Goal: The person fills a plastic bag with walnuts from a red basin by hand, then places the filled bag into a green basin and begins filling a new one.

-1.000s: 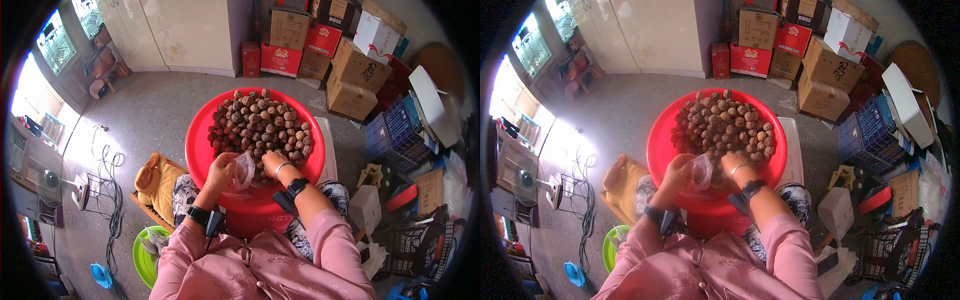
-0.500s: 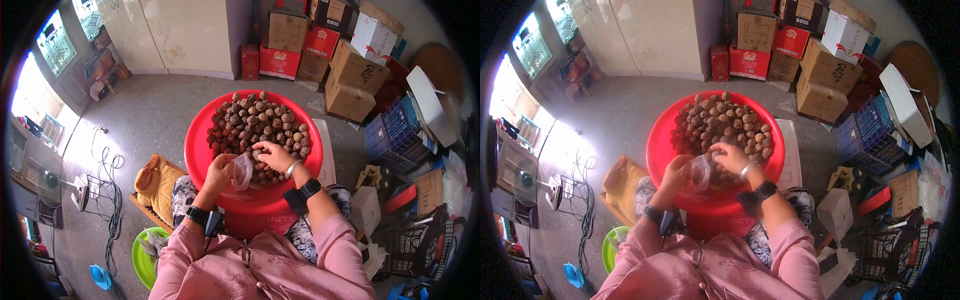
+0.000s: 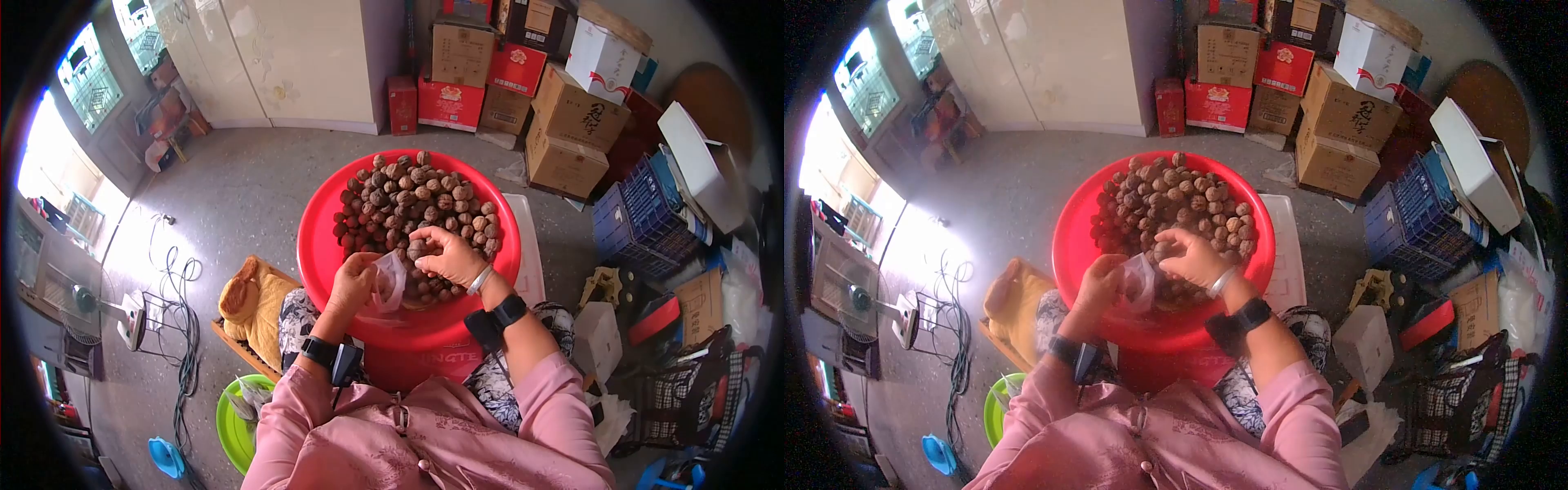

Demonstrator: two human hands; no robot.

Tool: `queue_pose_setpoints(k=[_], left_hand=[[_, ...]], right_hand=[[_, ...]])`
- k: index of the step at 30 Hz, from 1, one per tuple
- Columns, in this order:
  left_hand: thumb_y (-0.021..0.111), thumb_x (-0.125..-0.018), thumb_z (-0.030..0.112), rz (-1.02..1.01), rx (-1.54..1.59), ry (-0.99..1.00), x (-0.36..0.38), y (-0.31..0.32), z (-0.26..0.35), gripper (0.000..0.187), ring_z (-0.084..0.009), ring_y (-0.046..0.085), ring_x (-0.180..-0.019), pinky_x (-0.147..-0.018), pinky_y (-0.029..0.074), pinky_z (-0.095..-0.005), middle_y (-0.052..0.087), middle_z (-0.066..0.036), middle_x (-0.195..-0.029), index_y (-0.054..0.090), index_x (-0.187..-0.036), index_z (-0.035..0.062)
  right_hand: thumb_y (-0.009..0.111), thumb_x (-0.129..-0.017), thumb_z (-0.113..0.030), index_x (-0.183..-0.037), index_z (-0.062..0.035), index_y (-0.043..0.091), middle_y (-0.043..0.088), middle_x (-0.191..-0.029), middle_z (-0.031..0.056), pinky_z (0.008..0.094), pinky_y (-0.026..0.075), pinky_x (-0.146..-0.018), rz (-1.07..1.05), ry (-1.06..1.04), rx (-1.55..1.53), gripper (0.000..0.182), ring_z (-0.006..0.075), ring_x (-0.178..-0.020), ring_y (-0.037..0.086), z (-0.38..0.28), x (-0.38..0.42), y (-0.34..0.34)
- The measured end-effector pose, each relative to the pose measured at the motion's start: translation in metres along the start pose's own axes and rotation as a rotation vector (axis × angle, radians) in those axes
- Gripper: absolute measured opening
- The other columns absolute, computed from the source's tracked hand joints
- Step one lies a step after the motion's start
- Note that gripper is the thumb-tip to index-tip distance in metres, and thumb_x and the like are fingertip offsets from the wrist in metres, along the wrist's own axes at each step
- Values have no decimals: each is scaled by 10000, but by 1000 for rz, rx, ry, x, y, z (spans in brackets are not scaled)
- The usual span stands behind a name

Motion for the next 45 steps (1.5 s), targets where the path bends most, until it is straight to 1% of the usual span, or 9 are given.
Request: queue_pose_setpoints(k=[7,13,15,21,28,34,40,42,45], left_hand=[[520,-926,126,0,-11,-2,-2,0,-3,268,-84,528,-498,-406,423,-223,598,-32,-731,586,-1165,23],[521,-922,124,4,0,16,-4,-1,-7,269,-90,531,-495,-410,428,-227,599,-33,-728,589,-1165,28],[521,-922,124,5,-1,17,-4,-2,-7,269,-90,529,-491,-411,428,-227,598,-32,-723,589,-1164,28],[519,-930,129,7,-26,5,1,-1,0,260,-88,521,-480,-407,422,-231,590,-28,-700,590,-1159,29],[515,-941,138,5,-1,23,-1,0,-2,250,-83,517,-476,-396,417,-223,585,-26,-691,585,-1150,19],[521,-939,136,11,-16,12,2,0,4,269,-83,523,-479,-396,421,-223,590,-29,-706,574,-1169,6],[527,-934,133,27,-30,13,3,-2,5,300,-88,534,-491,-404,429,-224,599,-34,-740,564,-1199,-5],[528,-934,132,30,-47,8,3,-2,6,303,-90,539,-497,-408,434,-225,601,-36,-748,564,-1201,-6],[528,-935,132,5,-41,0,2,-2,5,297,-94,548,-507,-412,440,-227,600,-37,-752,568,-1195,-4]], right_hand=[[679,-820,-48,-1145,-31,517,627,-957,80,265,525,-630,59,-60,36,364,113,-716,608,-4,2,-5],[622,-909,-126,-1197,-21,500,612,-1006,91,323,563,-724,-13,96,-405,330,181,-840,654,7,5,0],[557,-945,-144,-1244,-10,484,630,-1078,130,395,563,-809,-24,94,-661,336,239,-943,660,5,6,2],[563,-978,-251,-1200,-18,527,644,-1063,159,439,540,-866,-78,95,-849,324,305,-982,657,-1,6,5],[584,-971,-306,-1210,-18,521,641,-1069,151,435,539,-865,-63,130,-859,379,295,-978,655,0,9,5],[621,-951,-184,-1251,-16,498,605,-1113,128,378,556,-842,-53,85,-643,365,254,-945,654,14,6,5],[688,-885,-172,-1209,16,530,647,-1011,94,332,551,-808,170,136,-239,407,198,-899,653,16,6,-7],[729,-855,-205,-1140,6,588,676,-988,89,319,535,-795,320,-134,119,381,189,-886,656,-13,7,-20],[732,-855,-246,-1086,-4,624,689,-1010,113,320,516,-821,362,-265,41,351,200,-916,660,-28,11,-14]])
Point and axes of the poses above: each hand's wrist, its own x-axis away from the middle knuckle, its own y-axis out of the palm, z = x × y, the point moved 9 cm from there along -x, towards the middle knuckle
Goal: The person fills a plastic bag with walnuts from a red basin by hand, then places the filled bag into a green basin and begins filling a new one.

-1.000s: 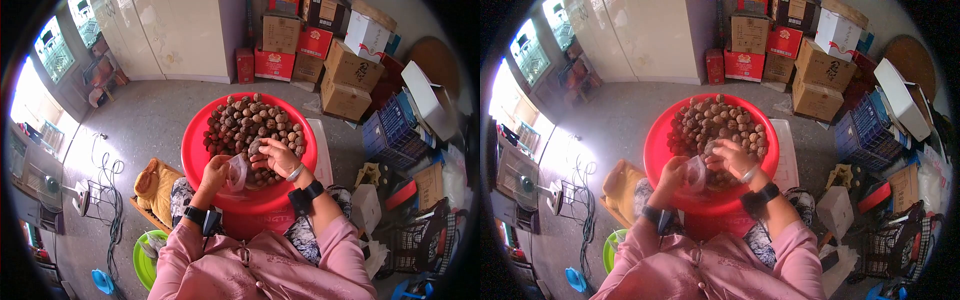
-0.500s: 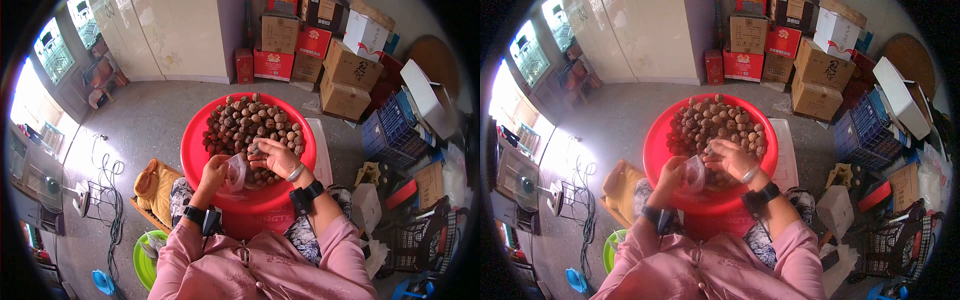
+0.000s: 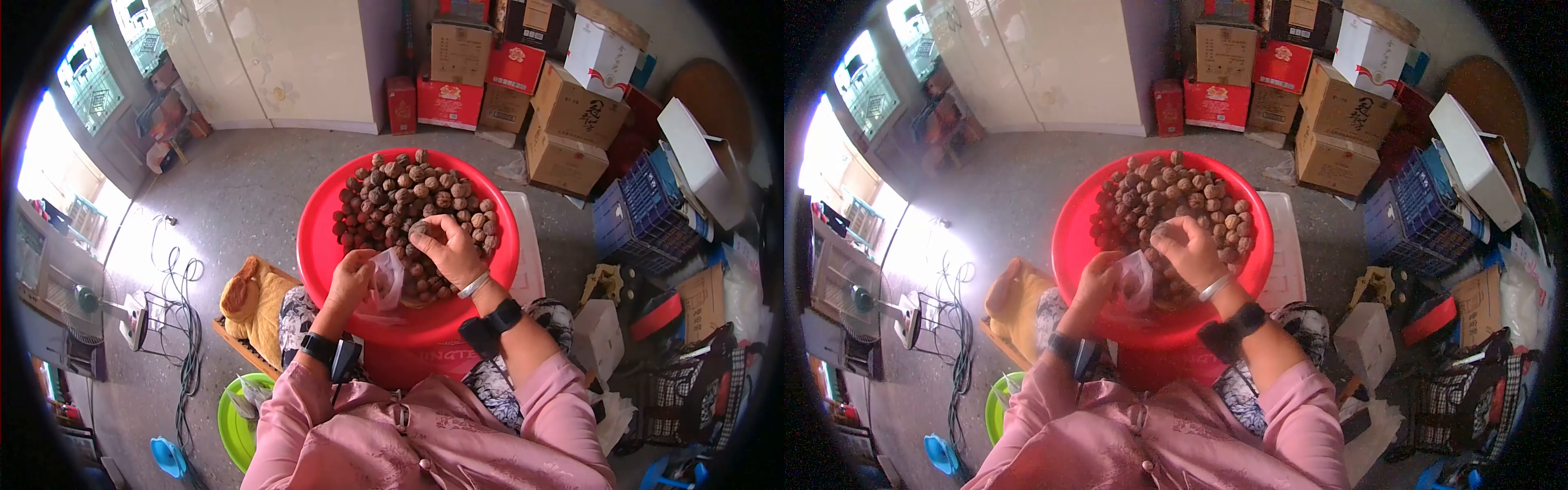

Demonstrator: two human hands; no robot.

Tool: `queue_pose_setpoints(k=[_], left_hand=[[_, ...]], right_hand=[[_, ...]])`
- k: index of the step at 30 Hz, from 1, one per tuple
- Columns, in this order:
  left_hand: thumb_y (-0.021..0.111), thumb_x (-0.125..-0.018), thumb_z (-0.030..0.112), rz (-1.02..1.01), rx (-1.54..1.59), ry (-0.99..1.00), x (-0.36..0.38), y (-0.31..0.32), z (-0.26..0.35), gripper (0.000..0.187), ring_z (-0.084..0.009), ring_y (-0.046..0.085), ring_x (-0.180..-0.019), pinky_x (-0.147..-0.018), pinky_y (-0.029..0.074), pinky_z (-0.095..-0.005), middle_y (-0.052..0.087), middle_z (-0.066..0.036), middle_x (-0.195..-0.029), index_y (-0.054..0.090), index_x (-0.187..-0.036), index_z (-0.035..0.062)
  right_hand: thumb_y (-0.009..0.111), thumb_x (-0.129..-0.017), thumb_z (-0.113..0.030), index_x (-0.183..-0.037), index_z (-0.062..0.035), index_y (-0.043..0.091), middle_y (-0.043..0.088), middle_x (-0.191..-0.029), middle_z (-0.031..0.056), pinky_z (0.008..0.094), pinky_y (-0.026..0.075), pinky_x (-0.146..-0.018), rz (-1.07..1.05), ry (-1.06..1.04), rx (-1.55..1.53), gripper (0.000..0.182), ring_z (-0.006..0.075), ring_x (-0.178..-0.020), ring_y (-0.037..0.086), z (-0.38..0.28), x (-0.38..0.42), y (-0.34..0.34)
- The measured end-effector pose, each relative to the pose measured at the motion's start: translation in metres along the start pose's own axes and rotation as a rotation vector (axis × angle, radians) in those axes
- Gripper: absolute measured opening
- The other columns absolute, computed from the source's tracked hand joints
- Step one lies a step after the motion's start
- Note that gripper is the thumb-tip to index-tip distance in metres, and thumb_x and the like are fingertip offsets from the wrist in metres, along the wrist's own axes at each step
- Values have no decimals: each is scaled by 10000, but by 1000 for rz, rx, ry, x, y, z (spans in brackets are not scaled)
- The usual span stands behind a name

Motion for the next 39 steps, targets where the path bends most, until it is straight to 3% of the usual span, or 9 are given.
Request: queue_pose_setpoints(k=[3,4,7,10,15,19,23,26,39], left_hand=[[530,-937,136,-3,17,2,-1,1,-2,295,-96,545,-502,-413,442,-228,594,-33,-729,568,-1195,-2],[531,-939,137,0,24,2,0,1,-2,289,-94,540,-499,-412,440,-229,593,-31,-722,573,-1191,4],[532,-941,140,14,8,1,0,0,-1,276,-89,529,-496,-413,437,-230,591,-27,-714,585,-1182,14],[532,-941,140,25,-1,-5,2,0,0,265,-85,521,-497,-419,433,-231,591,-24,-714,597,-1170,23],[532,-937,139,23,5,-11,1,0,-1,263,-82,516,-498,-423,422,-230,593,-24,-713,603,-1165,28],[536,-935,139,25,4,-7,2,0,0,262,-83,515,-496,-422,422,-228,591,-21,-709,604,-1165,34],[541,-935,139,24,22,-10,0,0,-4,261,-84,522,-501,-415,426,-228,595,-27,-725,600,-1165,33],[543,-937,139,2,-6,-26,1,0,-1,259,-83,528,-505,-408,430,-229,603,-36,-755,597,-1164,29],[537,-940,128,-10,17,4,1,1,1,264,-83,533,-505,-408,443,-230,620,-47,-807,585,-1175,19]], right_hand=[[735,-851,-271,-1090,2,618,694,-993,129,333,514,-830,-73,-78,189,381,202,-922,662,1,4,17],[738,-868,-229,-1175,-10,580,666,-987,44,267,513,-815,-243,-14,142,409,108,-924,618,11,5,31],[751,-850,-232,-1129,-15,610,682,-968,64,279,525,-780,-200,94,142,381,122,-886,640,28,7,27],[757,-782,-262,-951,3,655,679,-917,192,377,522,-787,-73,33,515,330,301,-868,664,32,-7,1],[678,-808,-212,-988,-54,684,688,-987,169,433,502,-861,-296,137,829,239,353,-955,649,73,-2,5],[737,-735,-202,-1016,-85,708,693,-964,170,411,525,-842,-507,129,1040,306,349,-946,659,97,12,25],[720,-720,-165,-1028,-95,727,690,-1052,167,391,520,-873,-780,318,1081,316,334,-990,655,102,29,39],[714,-722,-162,-1061,-110,728,695,-1031,166,385,518,-888,-899,204,1138,343,324,-993,660,139,33,48],[726,-747,-173,-1239,-173,650,614,-1225,126,391,505,-927,-1032,416,1226,498,340,-1102,609,132,45,45]])
Point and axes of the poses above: each hand's wrist, its own x-axis away from the middle knuckle, its own y-axis out of the palm, z = x × y, the point moved 9 cm from there along -x, towards the middle knuckle
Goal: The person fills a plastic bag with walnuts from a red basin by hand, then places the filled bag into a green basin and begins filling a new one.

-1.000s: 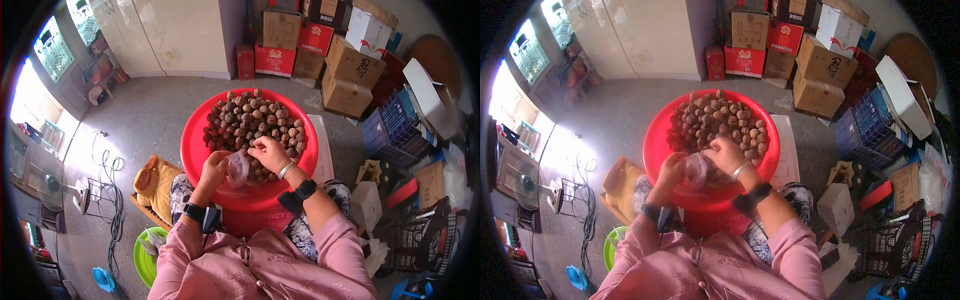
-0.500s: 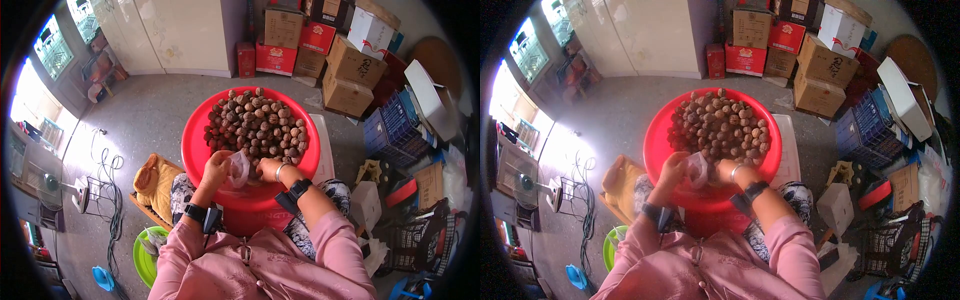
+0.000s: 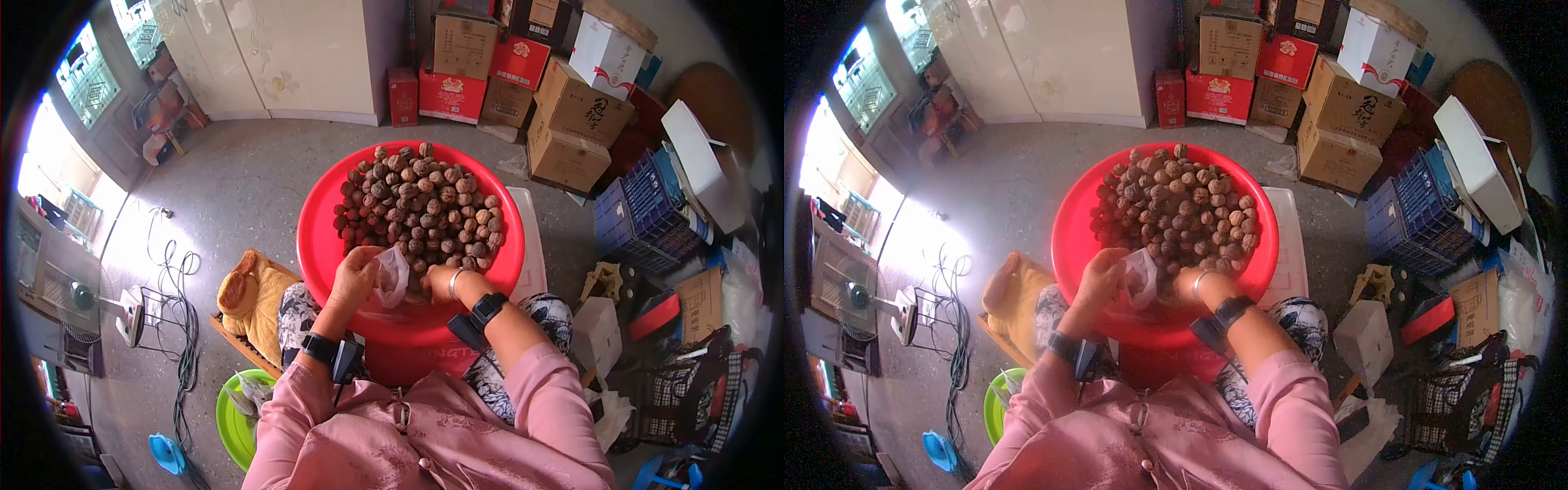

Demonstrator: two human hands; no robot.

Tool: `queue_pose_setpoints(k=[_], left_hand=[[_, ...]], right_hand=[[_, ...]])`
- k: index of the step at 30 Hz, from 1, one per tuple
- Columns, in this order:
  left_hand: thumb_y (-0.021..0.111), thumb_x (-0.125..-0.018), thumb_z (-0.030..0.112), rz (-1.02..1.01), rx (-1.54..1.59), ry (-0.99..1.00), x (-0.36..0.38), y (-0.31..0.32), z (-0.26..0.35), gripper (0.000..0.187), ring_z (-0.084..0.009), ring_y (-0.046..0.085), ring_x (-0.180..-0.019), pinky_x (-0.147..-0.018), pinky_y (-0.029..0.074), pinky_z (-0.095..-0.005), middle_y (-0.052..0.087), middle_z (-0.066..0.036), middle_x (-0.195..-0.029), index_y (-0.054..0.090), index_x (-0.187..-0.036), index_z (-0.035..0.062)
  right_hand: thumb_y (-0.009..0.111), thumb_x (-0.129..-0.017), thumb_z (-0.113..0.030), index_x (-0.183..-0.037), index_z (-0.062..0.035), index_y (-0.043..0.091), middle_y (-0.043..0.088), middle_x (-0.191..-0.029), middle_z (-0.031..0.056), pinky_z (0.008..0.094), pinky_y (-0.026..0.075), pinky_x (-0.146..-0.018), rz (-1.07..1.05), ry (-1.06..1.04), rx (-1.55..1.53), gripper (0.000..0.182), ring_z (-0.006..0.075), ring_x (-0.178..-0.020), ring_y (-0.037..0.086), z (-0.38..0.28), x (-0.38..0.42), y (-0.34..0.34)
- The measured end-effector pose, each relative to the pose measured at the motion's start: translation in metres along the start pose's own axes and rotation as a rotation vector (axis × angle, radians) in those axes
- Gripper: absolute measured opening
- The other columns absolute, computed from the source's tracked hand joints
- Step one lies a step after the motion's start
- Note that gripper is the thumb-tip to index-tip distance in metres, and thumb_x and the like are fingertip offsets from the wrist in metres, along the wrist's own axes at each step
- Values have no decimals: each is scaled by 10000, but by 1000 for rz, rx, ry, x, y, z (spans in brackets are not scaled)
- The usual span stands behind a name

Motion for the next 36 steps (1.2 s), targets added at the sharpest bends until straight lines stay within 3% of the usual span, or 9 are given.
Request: queue_pose_setpoints(k=[3,12,15,17,20,36], left_hand=[[538,-939,128,5,-9,-8,-1,0,-2,267,-82,529,-503,-408,437,-229,617,-48,-805,584,-1176,13],[535,-942,130,10,-8,15,-1,1,-2,261,-81,519,-495,-405,414,-228,593,-32,-733,590,-1165,6],[538,-942,132,13,-19,-11,0,0,-2,258,-81,518,-494,-410,414,-227,593,-31,-723,593,-1162,9],[539,-943,133,16,-24,-5,-1,1,-2,254,-80,514,-489,-413,413,-227,595,-31,-721,595,-1159,11],[539,-944,131,25,-47,-11,-1,0,-3,251,-79,512,-487,-414,412,-228,599,-32,-722,596,-1159,14],[536,-945,127,14,-9,-2,-2,1,-5,250,-77,506,-482,-415,410,-228,609,-35,-759,595,-1159,12]], right_hand=[[726,-748,-174,-1237,-176,650,622,-1212,124,396,511,-918,-25,-34,-24,495,341,-1085,617,-4,3,-2],[764,-740,-213,-1276,-193,631,486,-1387,109,366,426,-1040,-18,37,-100,553,313,-1256,501,3,5,3],[774,-730,-184,-1266,-159,638,551,-1335,117,360,448,-1020,44,-3,-84,553,306,-1218,543,5,-6,6],[781,-711,-146,-1235,-111,653,623,-1259,128,349,483,-975,39,65,-241,540,293,-1151,601,21,-24,18],[785,-694,-123,-1197,-76,666,672,-1181,133,345,516,-921,72,21,-220,519,282,-1071,649,-2,5,-6],[796,-702,-146,-1095,-66,711,688,-1126,131,375,535,-872,106,63,-225,410,298,-1016,664,-2,6,-6]])
Point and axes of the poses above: each hand's wrist, its own x-axis away from the middle knuckle, its own y-axis out of the palm, z = x × y, the point moved 9 cm from there along -x, towards the middle knuckle
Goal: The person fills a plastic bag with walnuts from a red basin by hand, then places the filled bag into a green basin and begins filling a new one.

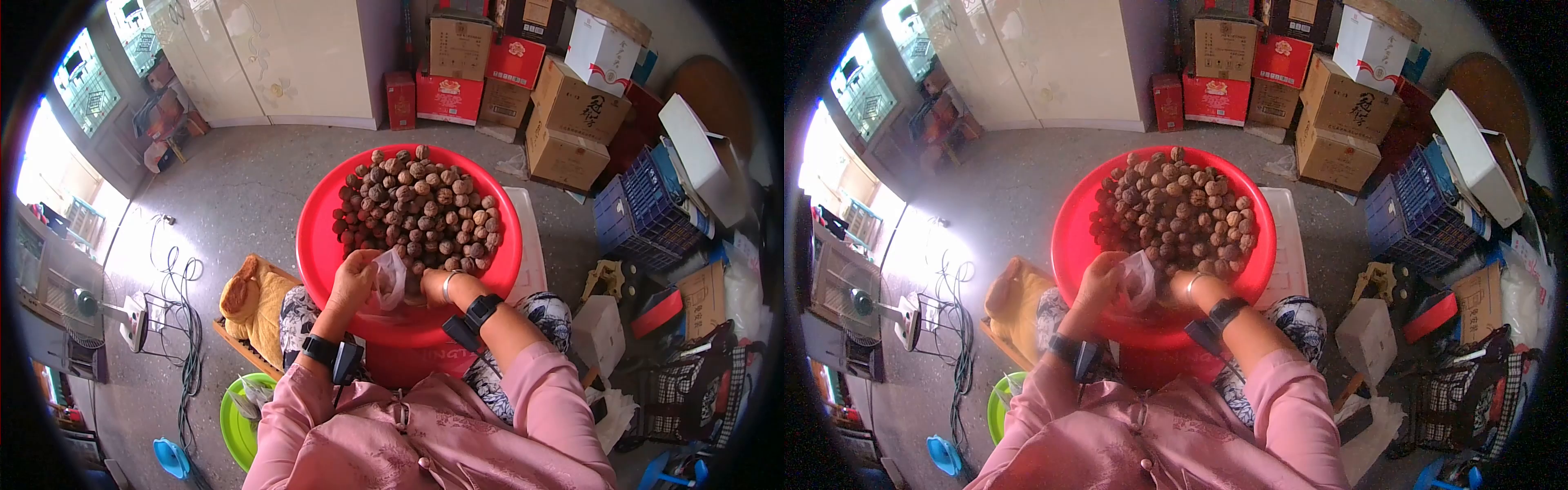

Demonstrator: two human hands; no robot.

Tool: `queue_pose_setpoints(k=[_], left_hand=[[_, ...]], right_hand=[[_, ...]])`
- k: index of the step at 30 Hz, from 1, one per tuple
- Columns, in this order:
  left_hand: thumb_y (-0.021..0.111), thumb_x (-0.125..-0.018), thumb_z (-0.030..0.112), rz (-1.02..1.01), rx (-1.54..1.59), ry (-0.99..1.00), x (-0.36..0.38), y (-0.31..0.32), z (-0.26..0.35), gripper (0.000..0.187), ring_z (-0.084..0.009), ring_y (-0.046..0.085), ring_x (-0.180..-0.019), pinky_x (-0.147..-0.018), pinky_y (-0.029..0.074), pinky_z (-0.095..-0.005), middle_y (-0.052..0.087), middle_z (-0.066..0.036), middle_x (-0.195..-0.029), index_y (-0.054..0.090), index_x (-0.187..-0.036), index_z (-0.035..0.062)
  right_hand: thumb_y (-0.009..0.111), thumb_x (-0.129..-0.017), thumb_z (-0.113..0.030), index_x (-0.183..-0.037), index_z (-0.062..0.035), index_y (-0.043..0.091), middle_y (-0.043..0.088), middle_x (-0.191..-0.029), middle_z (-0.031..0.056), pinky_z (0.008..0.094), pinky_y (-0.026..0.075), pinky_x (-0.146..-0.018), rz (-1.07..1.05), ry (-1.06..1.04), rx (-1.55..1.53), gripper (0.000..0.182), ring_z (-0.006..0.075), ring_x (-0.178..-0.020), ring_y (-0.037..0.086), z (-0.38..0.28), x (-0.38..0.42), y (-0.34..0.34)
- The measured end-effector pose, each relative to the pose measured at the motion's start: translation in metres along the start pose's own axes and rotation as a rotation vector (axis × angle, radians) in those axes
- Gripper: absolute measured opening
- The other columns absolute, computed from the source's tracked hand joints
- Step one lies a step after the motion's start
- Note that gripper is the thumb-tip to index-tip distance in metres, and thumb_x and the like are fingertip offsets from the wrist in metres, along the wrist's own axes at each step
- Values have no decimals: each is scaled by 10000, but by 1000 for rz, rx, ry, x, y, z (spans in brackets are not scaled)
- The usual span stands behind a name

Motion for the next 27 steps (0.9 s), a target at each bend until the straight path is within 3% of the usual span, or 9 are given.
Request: queue_pose_setpoints(k=[3,5,8,11,15,17,24,27], left_hand=[[531,-943,120,9,11,17,0,0,1,250,-79,509,-486,-417,414,-231,610,-38,-773,596,-1158,11],[528,-939,116,8,1,22,1,0,4,252,-80,514,-491,-417,417,-234,610,-38,-780,596,-1158,9],[528,-938,115,-1,34,21,0,1,1,254,-81,520,-498,-416,420,-234,611,-39,-781,597,-1158,8],[529,-938,112,3,17,24,2,1,5,258,-83,519,-491,-412,419,-233,611,-41,-780,591,-1162,2],[529,-937,109,1,2,16,1,0,3,260,-85,522,-491,-410,419,-233,610,-43,-776,588,-1166,0],[533,-935,111,6,12,15,1,0,2,262,-85,526,-496,-411,421,-234,610,-43,-774,589,-1167,1],[539,-932,109,-2,4,20,-1,0,-1,273,-84,533,-508,-425,426,-232,632,-56,-819,595,-1177,3],[541,-929,104,-5,-13,26,-1,0,-1,273,-89,562,-579,-494,457,-232,640,-56,-850,598,-1176,2]], right_hand=[[742,-736,-141,-1093,-66,710,682,-1145,136,382,532,-871,-7,-74,89,367,314,-1018,660,-8,2,-4],[688,-750,-135,-1122,-74,698,674,-1160,138,390,528,-874,-184,-34,120,377,325,-1035,651,-1,1,9],[657,-748,-113,-1169,-85,675,669,-1166,142,392,516,-893,-122,-76,7,423,328,-1066,637,2,-4,11],[682,-742,-130,-1220,-99,645,668,-1165,147,387,503,-919,-223,-47,-25,480,337,-1094,622,-29,35,-12],[708,-742,-165,-1243,-106,631,652,-1204,147,389,493,-938,-305,-153,-81,510,336,-1116,611,-11,2,23],[726,-748,-204,-1261,-109,618,632,-1243,141,397,491,-943,-261,-189,244,532,326,-1137,601,20,-35,53],[715,-766,-206,-1316,-115,556,623,-1258,136,408,471,-956,-393,-156,244,580,328,-1153,587,8,-11,50],[712,-771,-207,-1332,-117,539,620,-1262,135,410,465,-959,-401,-159,241,594,329,-1157,583,6,-11,52]])
Point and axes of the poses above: each hand's wrist, its own x-axis away from the middle knuckle, its own y-axis out of the palm, z = x × y, the point moved 9 cm from there along -x, towards the middle knuckle
